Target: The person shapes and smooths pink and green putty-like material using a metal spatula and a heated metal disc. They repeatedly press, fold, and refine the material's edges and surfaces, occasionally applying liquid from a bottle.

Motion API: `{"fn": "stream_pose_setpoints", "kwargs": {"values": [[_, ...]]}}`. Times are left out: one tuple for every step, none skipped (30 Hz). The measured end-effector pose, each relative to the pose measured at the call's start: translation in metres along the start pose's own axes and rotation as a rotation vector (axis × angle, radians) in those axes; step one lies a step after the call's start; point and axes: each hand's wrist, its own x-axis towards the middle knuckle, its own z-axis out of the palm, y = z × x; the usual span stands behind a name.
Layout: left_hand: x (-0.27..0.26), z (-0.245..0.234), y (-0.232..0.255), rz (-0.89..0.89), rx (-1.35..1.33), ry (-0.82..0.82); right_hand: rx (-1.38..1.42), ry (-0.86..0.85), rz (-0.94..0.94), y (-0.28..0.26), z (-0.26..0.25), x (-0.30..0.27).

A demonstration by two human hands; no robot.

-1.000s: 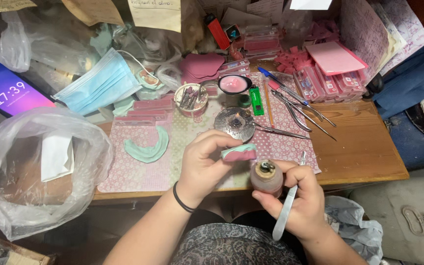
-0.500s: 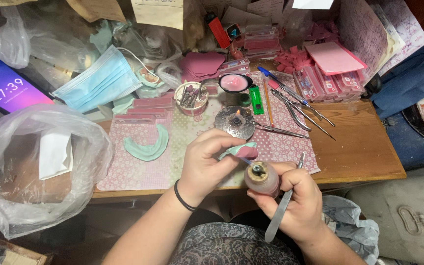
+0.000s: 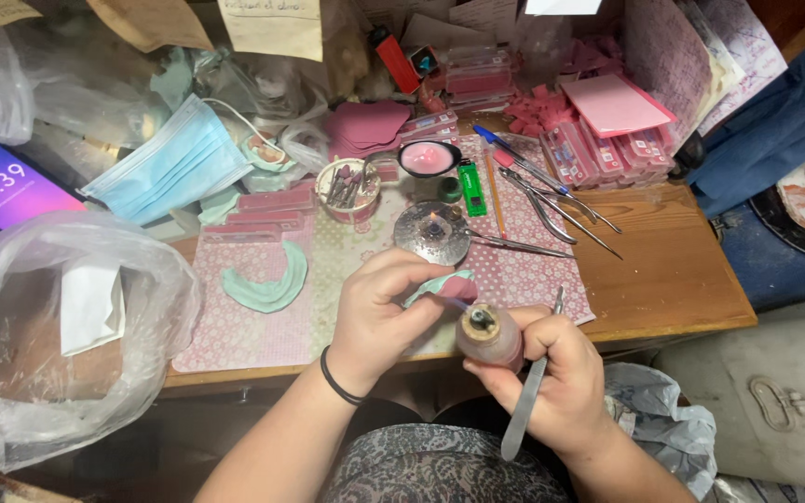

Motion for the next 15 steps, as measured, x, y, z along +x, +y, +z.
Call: {"fn": "stream_pose_setpoints", "kwargs": {"values": [[0.001,-0.001,0.003,0.002,-0.003,-0.004,-0.003,0.004,0.001,0.003,-0.002,-0.001],[0.002,-0.001,0.005,0.016,-0.01,-0.003,-0.077,0.025,0.042,0.006,-0.004,-0.001],[0.004,-0.001,0.007,0.032,-0.019,-0.005,-0.152,0.048,0.083,0.009,-0.007,-0.002],[0.003,-0.001,0.007,0.036,-0.024,-0.011,-0.158,0.055,0.085,0.013,-0.011,-0.003],[0.003,-0.001,0.007,0.046,-0.015,-0.02,-0.179,0.089,0.107,0.016,-0.014,-0.004],[0.003,0.0,0.006,0.056,-0.006,-0.029,-0.2,0.122,0.129,0.02,-0.018,-0.005],[0.004,0.0,0.009,0.059,-0.01,-0.037,-0.203,0.13,0.134,0.028,-0.025,-0.006],[0.005,0.001,0.011,0.061,-0.011,-0.059,-0.114,0.179,0.137,0.037,-0.031,-0.008],[0.006,0.0,0.013,0.062,-0.008,-0.079,-0.022,0.225,0.139,0.045,-0.037,-0.009],[0.008,0.0,0.016,0.064,-0.01,-0.085,-0.023,0.231,0.142,0.052,-0.048,-0.003],[0.01,0.0,0.019,0.05,-0.022,-0.122,-0.081,0.337,0.142,0.06,-0.058,0.004],[0.011,-0.001,0.022,0.036,-0.034,-0.158,-0.14,0.444,0.143,0.067,-0.068,0.01],[0.012,-0.001,0.026,0.034,-0.033,-0.155,-0.139,0.44,0.142,0.077,-0.083,0.014],[0.013,-0.002,0.03,-0.072,-0.19,-0.222,-0.306,0.484,0.194,0.087,-0.097,0.017],[0.013,-0.003,0.035,-0.179,-0.346,-0.286,-0.473,0.524,0.243,0.097,-0.11,0.022]]}}
